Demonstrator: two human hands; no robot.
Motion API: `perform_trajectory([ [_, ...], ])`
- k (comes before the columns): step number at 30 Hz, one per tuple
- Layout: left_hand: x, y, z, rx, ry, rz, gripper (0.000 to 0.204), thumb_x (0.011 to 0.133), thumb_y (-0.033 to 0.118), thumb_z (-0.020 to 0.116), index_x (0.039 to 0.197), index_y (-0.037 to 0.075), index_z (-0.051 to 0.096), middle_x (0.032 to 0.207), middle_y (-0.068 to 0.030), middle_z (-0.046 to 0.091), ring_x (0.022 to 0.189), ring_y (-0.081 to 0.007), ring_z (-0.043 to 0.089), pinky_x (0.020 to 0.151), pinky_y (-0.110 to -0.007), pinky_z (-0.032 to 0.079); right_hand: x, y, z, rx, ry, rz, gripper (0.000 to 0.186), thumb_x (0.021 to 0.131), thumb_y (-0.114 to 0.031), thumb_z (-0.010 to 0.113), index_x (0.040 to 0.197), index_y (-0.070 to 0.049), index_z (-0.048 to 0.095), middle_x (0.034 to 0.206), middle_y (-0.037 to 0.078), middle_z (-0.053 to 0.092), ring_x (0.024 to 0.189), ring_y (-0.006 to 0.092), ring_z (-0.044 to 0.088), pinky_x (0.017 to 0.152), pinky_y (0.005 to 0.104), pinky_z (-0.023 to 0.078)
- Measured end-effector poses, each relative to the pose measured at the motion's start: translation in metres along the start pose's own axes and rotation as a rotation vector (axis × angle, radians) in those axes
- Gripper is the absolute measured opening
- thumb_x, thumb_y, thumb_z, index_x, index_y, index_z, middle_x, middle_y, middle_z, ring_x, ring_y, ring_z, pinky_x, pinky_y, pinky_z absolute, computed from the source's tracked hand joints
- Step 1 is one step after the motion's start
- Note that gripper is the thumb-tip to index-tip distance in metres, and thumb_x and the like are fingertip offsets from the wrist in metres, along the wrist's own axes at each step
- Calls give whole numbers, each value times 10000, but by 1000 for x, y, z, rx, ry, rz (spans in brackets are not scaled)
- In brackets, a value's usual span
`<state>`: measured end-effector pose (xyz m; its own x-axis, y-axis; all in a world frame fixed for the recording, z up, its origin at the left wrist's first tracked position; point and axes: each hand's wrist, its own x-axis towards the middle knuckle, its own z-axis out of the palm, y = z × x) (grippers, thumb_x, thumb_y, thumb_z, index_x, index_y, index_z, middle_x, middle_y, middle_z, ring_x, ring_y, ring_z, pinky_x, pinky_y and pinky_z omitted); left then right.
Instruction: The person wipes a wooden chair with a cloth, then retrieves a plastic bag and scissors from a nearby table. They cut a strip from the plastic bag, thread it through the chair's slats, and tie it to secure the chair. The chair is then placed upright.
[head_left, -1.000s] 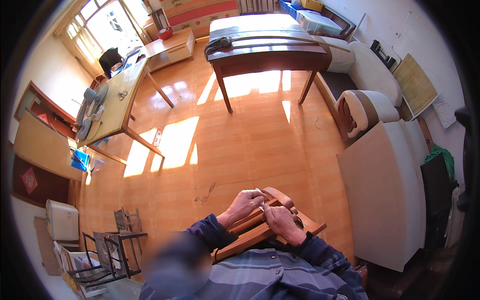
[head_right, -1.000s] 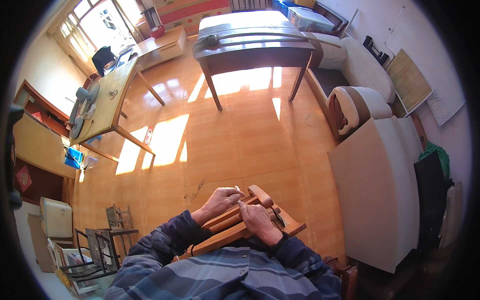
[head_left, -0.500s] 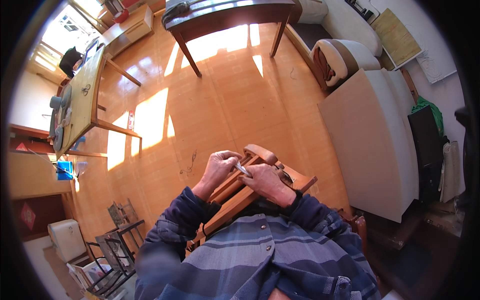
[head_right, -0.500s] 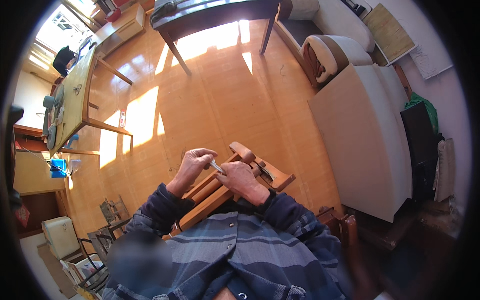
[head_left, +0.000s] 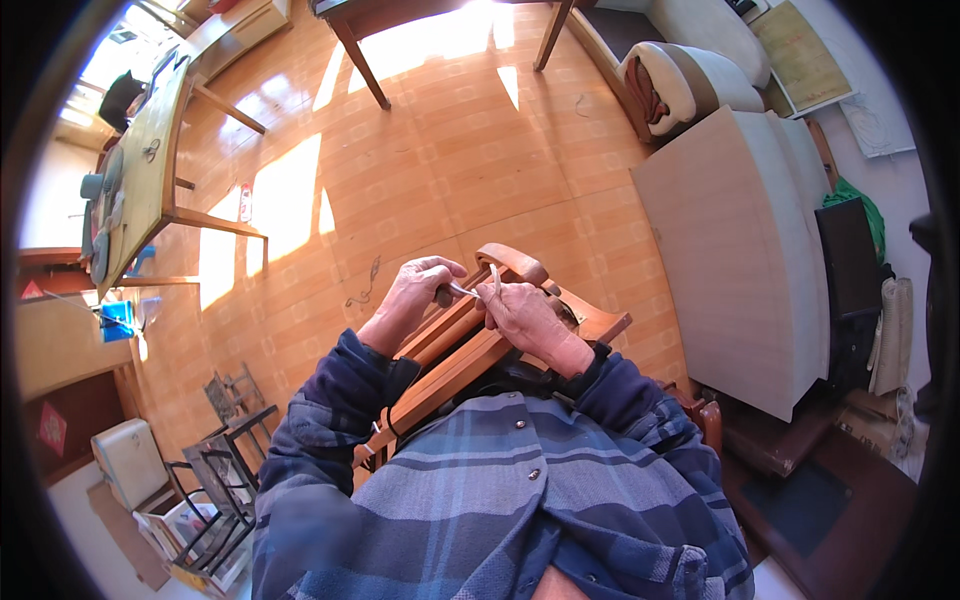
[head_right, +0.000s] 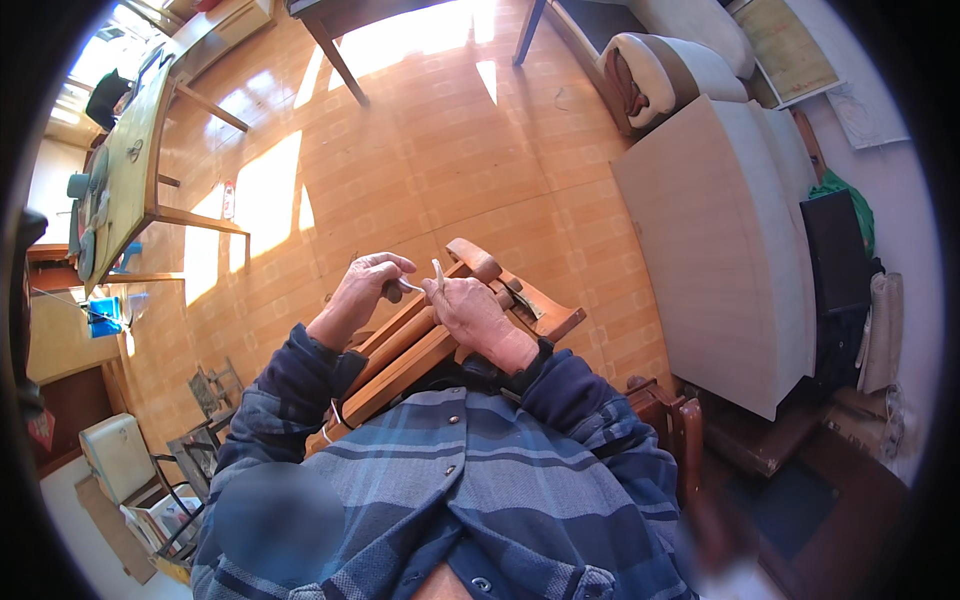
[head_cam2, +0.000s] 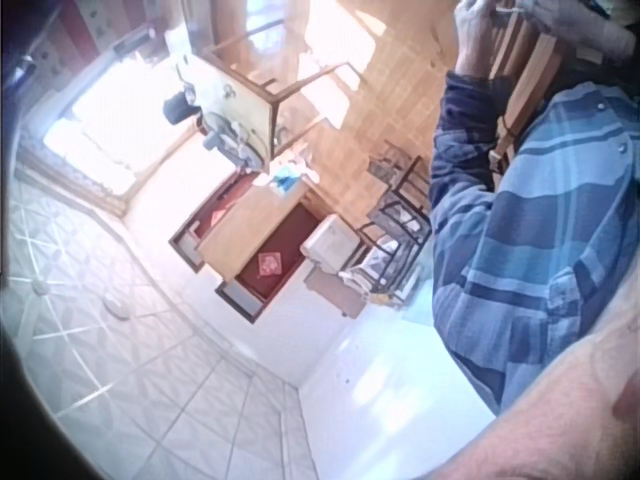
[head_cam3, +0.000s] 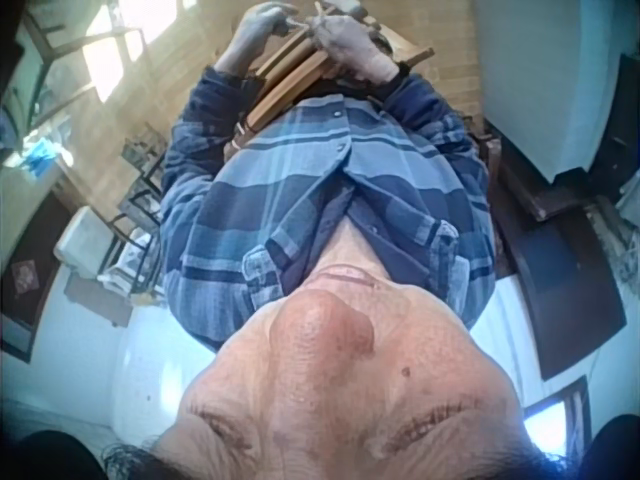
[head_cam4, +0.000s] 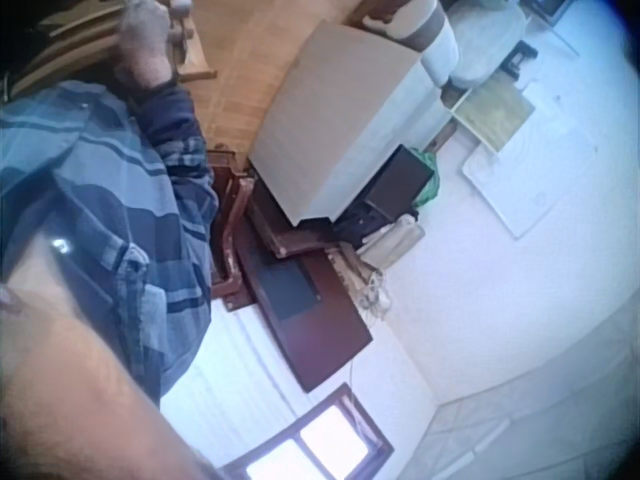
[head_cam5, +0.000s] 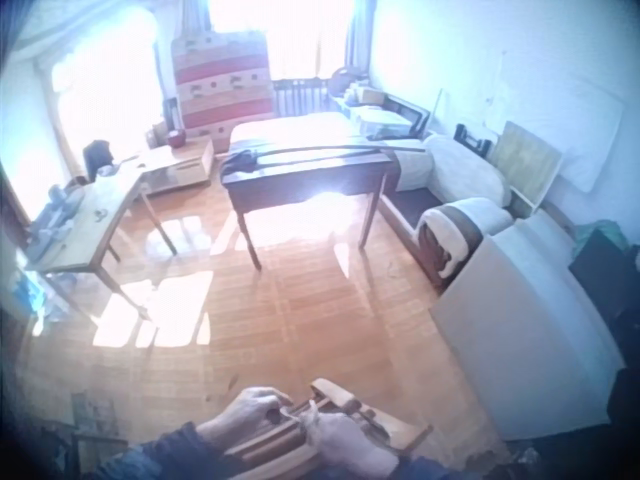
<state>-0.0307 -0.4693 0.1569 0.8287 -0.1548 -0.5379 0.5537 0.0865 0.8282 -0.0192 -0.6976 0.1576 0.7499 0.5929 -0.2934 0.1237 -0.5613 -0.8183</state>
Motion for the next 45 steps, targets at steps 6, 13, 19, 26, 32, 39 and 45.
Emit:
perform_trajectory([
  [6, 6, -7, -3, 585, -209, -87, 287, 930, 223, 701, 1087, -14, 736, 701, -77, 677, 645, -143, 644, 601, -317, 520, 12, 10, 7, -40, -29, -226, 141, 940, -109, 574, 934, -3, 667, 799, 214, 685, 781, 370, 719, 687, 459, 570],
  [13, 37, 10, 13, 602, -602, 131, 331, 1038, 240, 670, 1256, -9, 694, 1007, -19, 711, 932, -94, 600, 861, -299, 528, -5, -7, -10, -238, -135, -152, 218, 937, -74, 606, 1150, -73, 651, 945, 216, 732, 920, 396, 730, 764, 517, 571],
  [19, 55, -8, -5, 534, -649, -29, 446, 1090, 425, 513, 916, 30, 624, 788, 8, 585, 718, -107, 503, 649, -291, 450, -7, -7, -7, -405, 61, -184, 123, 976, -81, 574, 1082, -26, 602, 810, 204, 716, 847, 353, 756, 741, 463, 598],
  [26, 64, -29, -15, 854, -751, 733, 52, 905, 77, 698, 940, 40, 691, 873, -180, 705, 793, -423, 635, 718, -437, 521, 7, 10, 2, -610, 283, -528, 110, 943, -137, 602, 987, -50, 651, 766, 125, 718, 780, 305, 752, 712, 396, 587],
  [32, 54, -42, 1, 150, -602, 3, 135, 905, 29, 728, 1032, 14, 684, 1010, -93, 732, 949, -255, 694, 845, -355, 546, 2, 10, -7, -572, 305, -579, 128, 910, -138, 620, 993, -57, 674, 778, 121, 708, 803, 307, 748, 738, 403, 584],
  [39, 31, -11, 21, -38, -226, -240, 159, 951, 163, 736, 946, 5, 715, 867, 38, 697, 785, -81, 618, 704, -262, 486, -3, 6, -7, -731, 310, -380, 140, 894, -184, 647, 851, -73, 719, 787, 88, 722, 799, 275, 742, 723, 381, 574],
  [45, 18, 12, 31, 564, -137, 292, 288, 966, 228, 691, 810, -12, 657, 691, 20, 534, 688, -82, 496, 610, -283, 407, -14, -21, -15, -806, 197, -263, 112, 774, -139, 700, 768, -66, 784, 725, 136, 738, 709, 276, 751, 609, 385, 575],
])
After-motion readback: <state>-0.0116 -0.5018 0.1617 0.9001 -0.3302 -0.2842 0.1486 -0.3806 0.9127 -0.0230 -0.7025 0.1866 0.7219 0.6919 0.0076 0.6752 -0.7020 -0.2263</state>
